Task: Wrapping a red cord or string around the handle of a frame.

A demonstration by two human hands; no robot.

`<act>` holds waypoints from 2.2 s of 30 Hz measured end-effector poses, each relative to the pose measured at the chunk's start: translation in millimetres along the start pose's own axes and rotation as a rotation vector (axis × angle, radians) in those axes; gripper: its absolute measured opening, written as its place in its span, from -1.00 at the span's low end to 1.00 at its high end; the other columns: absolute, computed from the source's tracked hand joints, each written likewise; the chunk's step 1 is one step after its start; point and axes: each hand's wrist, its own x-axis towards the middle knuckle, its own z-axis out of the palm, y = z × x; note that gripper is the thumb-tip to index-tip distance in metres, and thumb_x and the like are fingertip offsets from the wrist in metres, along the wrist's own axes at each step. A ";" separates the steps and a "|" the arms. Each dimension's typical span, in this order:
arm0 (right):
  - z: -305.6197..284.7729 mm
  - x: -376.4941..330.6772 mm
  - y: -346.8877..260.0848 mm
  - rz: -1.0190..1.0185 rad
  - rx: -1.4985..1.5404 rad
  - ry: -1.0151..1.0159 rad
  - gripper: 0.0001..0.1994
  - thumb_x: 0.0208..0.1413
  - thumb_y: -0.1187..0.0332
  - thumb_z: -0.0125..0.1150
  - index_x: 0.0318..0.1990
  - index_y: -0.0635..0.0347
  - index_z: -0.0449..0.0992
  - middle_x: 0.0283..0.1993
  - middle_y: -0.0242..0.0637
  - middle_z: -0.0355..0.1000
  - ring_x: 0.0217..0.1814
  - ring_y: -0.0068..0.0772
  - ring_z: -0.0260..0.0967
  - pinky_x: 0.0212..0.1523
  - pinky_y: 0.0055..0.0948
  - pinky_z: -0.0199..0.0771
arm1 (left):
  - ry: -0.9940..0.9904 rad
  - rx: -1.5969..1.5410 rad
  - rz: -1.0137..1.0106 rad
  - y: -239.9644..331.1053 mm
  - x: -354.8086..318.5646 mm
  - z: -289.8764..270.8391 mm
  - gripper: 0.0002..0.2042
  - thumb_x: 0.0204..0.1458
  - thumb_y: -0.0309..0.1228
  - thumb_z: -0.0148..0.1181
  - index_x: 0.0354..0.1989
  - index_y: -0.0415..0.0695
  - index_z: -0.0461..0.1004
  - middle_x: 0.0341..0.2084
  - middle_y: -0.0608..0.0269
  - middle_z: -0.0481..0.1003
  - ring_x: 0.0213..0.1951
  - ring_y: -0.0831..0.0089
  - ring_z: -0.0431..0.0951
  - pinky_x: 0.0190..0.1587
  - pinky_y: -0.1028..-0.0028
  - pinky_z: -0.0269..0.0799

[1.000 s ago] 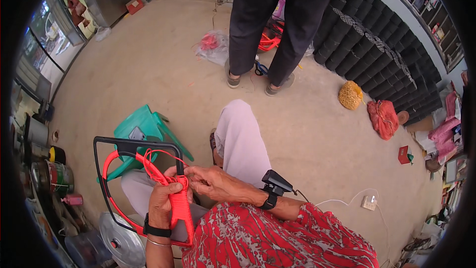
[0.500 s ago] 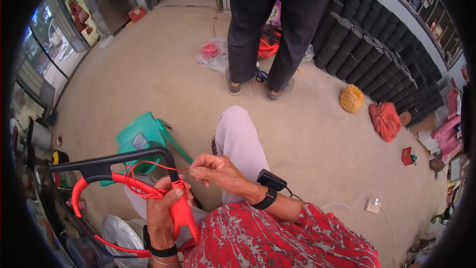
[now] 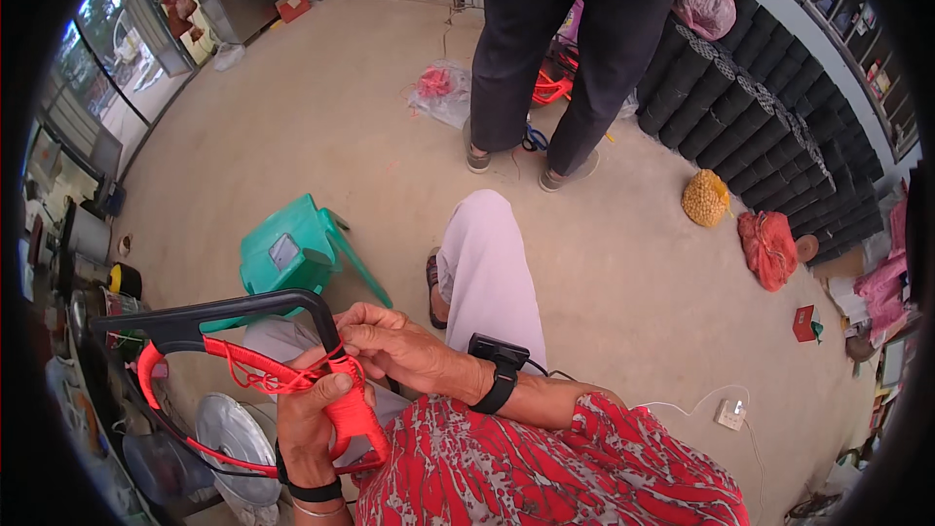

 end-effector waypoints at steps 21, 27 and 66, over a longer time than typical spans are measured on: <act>28.2 -9.7 20.7 -0.054 -0.490 0.089 -0.54 0.31 0.16 -0.21 0.14 0.40 0.30 0.06 -0.14 0.38 0.09 -0.34 0.34 -0.03 -0.43 0.42 | -0.015 -0.069 0.229 -5.0 -27.6 -17.3 -0.63 0.03 -0.37 0.29 -0.04 -0.34 0.47 -0.34 0.13 0.53 -0.41 0.47 0.50 -0.36 0.52 0.43; 32.8 -3.6 28.5 0.085 -0.317 0.015 -0.55 0.21 0.23 -0.16 0.12 0.40 0.31 0.20 -0.14 0.26 0.06 -0.37 0.33 -0.32 -0.51 0.48 | 0.043 -0.086 0.150 -3.1 -40.6 -25.9 -0.68 0.04 -0.39 0.27 -0.09 -0.33 0.49 -0.30 0.13 0.53 -0.35 0.45 0.53 -0.32 0.51 0.46; -78.6 192.4 40.6 -0.609 -2.054 -0.054 -0.88 -0.28 0.56 0.13 -0.51 0.18 0.38 -0.43 -0.14 0.36 -0.21 -0.04 0.31 -0.26 -0.08 0.24 | 0.279 -0.144 0.324 -3.2 -45.7 -78.7 -0.63 -0.09 -0.39 0.34 -0.18 -0.36 0.40 -0.33 0.01 0.50 -0.47 0.28 0.57 -0.47 0.38 0.57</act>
